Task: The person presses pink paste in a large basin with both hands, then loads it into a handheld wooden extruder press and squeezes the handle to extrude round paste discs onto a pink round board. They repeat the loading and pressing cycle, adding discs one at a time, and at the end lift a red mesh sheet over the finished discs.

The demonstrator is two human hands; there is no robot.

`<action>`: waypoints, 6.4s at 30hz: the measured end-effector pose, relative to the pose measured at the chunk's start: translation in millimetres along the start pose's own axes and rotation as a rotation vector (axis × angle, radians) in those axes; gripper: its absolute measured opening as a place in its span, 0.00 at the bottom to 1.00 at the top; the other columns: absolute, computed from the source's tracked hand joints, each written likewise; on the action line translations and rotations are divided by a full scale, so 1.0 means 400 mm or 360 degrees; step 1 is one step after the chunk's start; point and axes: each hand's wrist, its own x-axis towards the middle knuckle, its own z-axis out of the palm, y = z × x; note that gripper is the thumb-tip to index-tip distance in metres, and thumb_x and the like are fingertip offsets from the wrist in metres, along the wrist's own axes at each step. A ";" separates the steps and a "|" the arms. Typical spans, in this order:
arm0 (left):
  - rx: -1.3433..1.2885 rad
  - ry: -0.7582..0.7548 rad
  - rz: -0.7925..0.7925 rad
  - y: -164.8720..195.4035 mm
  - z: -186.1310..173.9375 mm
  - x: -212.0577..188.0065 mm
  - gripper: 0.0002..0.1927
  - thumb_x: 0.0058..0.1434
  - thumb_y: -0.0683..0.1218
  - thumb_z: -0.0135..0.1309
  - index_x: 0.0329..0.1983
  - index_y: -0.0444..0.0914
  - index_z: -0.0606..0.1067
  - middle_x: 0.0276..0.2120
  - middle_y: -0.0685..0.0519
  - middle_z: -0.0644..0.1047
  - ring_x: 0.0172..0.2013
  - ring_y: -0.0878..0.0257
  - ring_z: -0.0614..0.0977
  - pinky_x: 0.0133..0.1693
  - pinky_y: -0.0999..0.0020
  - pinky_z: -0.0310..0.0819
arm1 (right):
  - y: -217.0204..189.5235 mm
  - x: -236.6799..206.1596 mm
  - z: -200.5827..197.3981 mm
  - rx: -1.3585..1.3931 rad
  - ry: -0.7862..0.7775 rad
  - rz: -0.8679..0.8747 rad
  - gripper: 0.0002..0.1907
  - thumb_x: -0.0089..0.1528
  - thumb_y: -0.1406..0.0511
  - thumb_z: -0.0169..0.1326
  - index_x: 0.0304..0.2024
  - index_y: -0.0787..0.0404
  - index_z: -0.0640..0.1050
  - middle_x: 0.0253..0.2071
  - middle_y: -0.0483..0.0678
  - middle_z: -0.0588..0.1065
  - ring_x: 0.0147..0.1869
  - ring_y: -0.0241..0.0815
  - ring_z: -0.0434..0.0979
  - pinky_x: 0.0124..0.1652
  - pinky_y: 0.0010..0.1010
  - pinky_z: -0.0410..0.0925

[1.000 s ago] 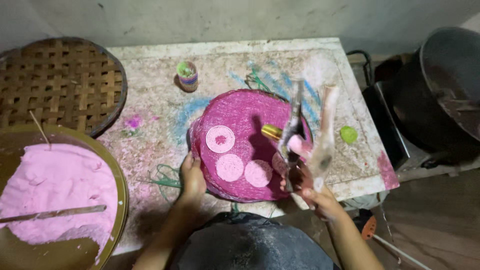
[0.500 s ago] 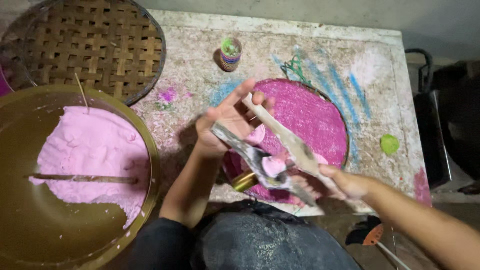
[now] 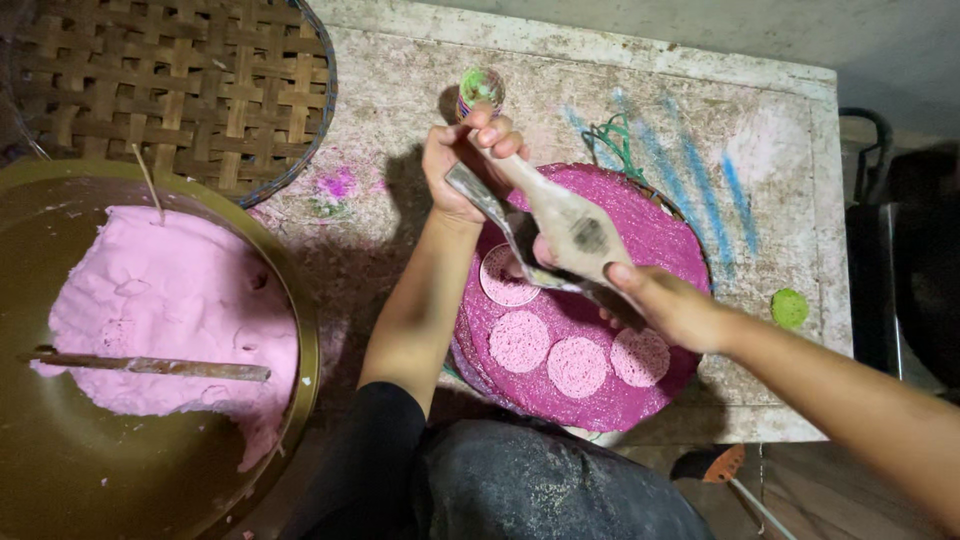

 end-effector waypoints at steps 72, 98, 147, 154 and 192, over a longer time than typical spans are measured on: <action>0.1087 0.1366 0.0286 -0.557 0.046 -0.617 0.31 0.68 0.38 0.46 0.73 0.39 0.54 0.67 0.46 0.66 0.66 0.51 0.67 0.66 0.49 0.61 | 0.655 -0.397 0.095 0.1453 0.1281 -0.1379 0.64 0.51 0.23 0.44 0.70 0.65 0.65 0.66 0.49 0.70 0.57 0.48 0.69 0.57 0.47 0.64; 0.3875 0.0625 -0.0871 -0.206 0.115 -0.375 0.62 0.47 0.56 0.73 0.75 0.36 0.47 0.68 0.42 0.63 0.66 0.46 0.63 0.66 0.43 0.42 | 0.516 -0.284 0.219 0.1496 0.1047 -0.1240 0.63 0.53 0.24 0.49 0.70 0.64 0.62 0.57 0.57 0.70 0.59 0.52 0.70 0.61 0.49 0.64; 0.0290 0.0184 0.0229 0.032 0.013 -0.045 0.19 0.70 0.63 0.40 0.35 0.45 0.66 0.27 0.61 0.67 0.32 0.65 0.71 0.46 0.61 0.74 | -0.099 0.001 0.063 -0.0422 0.0377 -0.0152 0.34 0.66 0.44 0.37 0.55 0.64 0.75 0.25 0.48 0.73 0.29 0.39 0.74 0.33 0.36 0.70; 0.0357 0.0380 0.0249 0.030 0.019 -0.098 0.20 0.68 0.64 0.41 0.35 0.45 0.67 0.26 0.61 0.67 0.31 0.66 0.71 0.43 0.62 0.72 | -0.053 0.023 0.085 -0.0321 0.0167 -0.0013 0.40 0.69 0.41 0.31 0.42 0.69 0.79 0.25 0.48 0.76 0.28 0.39 0.79 0.34 0.33 0.73; 0.3913 0.0211 -0.0721 -0.121 0.059 -0.354 0.68 0.42 0.59 0.74 0.77 0.34 0.46 0.65 0.40 0.65 0.68 0.46 0.60 0.67 0.40 0.39 | 0.302 -0.107 0.227 0.0833 0.1239 -0.1176 0.47 0.61 0.31 0.49 0.55 0.67 0.72 0.39 0.43 0.74 0.34 0.28 0.69 0.32 0.21 0.62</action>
